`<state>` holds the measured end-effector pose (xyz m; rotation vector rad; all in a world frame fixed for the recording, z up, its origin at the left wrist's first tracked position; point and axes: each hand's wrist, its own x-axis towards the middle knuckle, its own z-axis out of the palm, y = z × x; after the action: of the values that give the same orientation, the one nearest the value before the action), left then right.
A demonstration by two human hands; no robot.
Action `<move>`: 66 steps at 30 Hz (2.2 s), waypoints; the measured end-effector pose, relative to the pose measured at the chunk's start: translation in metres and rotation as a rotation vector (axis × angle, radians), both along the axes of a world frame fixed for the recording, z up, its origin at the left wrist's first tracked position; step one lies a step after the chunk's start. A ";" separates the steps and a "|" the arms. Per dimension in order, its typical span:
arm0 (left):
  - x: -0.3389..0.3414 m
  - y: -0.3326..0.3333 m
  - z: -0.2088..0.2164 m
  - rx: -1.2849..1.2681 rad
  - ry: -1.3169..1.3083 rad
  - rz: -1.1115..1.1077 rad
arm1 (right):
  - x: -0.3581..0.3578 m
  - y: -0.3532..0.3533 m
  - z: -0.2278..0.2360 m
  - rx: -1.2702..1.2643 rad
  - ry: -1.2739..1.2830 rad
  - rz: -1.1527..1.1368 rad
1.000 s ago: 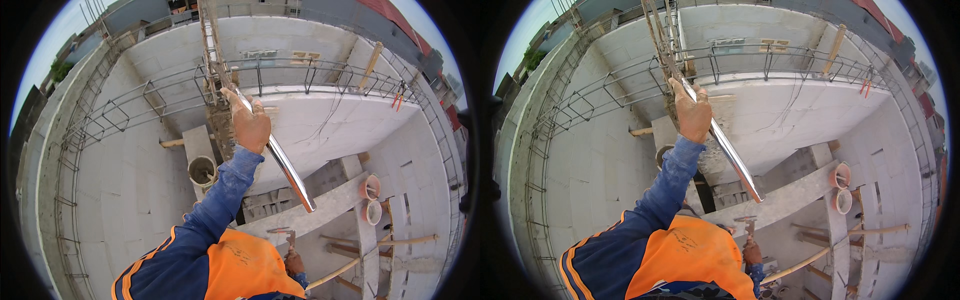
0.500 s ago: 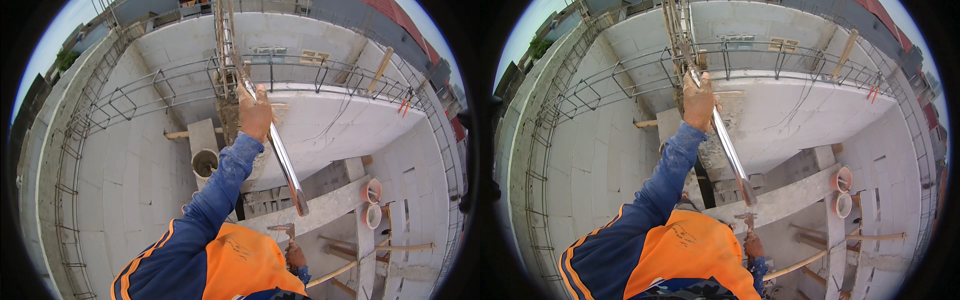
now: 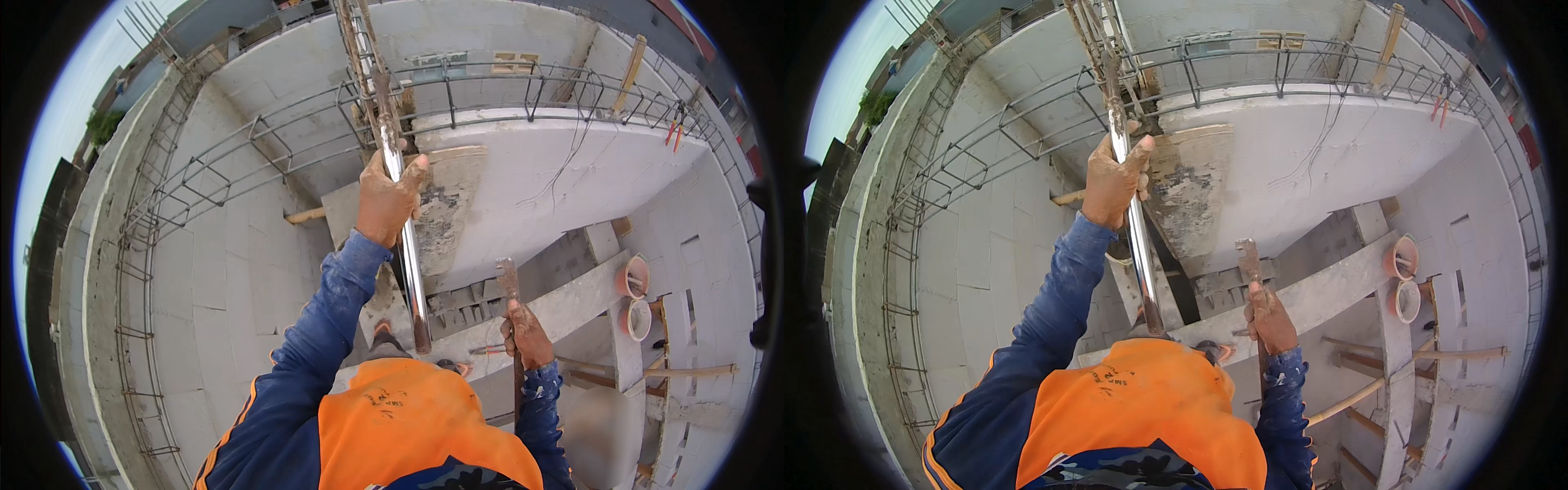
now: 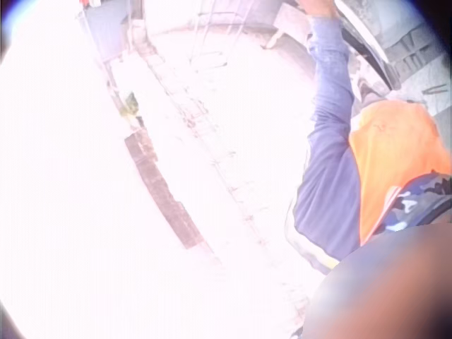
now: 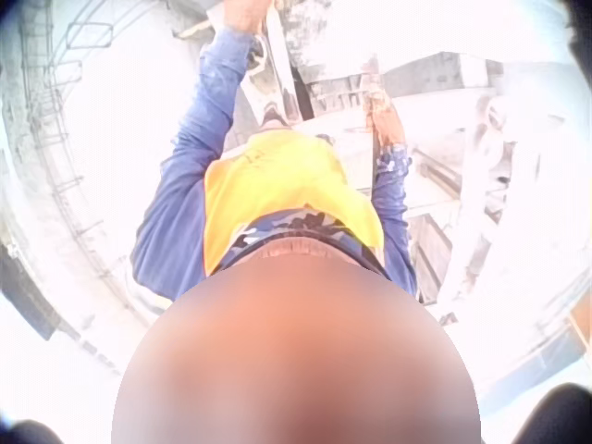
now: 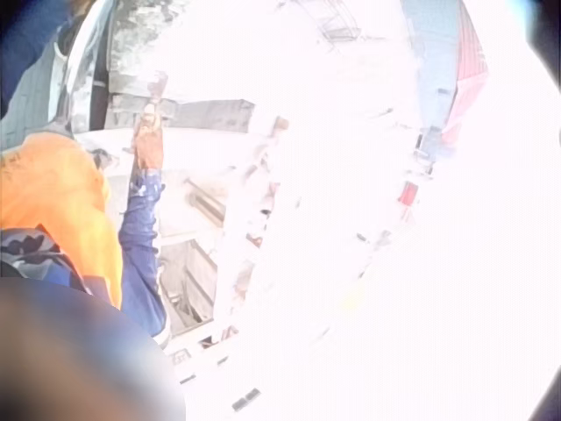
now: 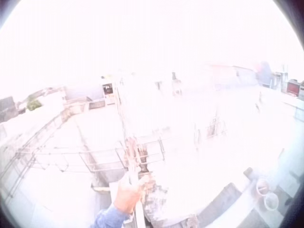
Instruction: The person secures a rebar cage by hand, then uses a hammer and a metal bar to drive and adjust the rebar bars into position. The person repeatedly strikes and repositions the bars to align them within the cage structure.
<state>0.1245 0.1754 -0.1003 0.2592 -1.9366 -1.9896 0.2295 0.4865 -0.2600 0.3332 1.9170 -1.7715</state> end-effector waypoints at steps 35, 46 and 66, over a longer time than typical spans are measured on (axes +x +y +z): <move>0.085 0.031 -0.038 0.062 -0.064 -0.057 | -0.096 -0.100 0.110 -0.548 -0.075 0.336; 0.071 0.014 -0.036 0.210 -0.046 -0.200 | -0.125 -0.130 0.137 -0.785 -0.099 0.329; 0.009 0.002 -0.025 0.543 -0.082 -0.477 | -0.142 -0.131 0.165 -0.901 -0.312 0.468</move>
<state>0.1331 0.1776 -0.1257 0.0029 -1.5620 -2.8436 0.0880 0.3551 -0.0951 -0.1511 0.7619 -1.8938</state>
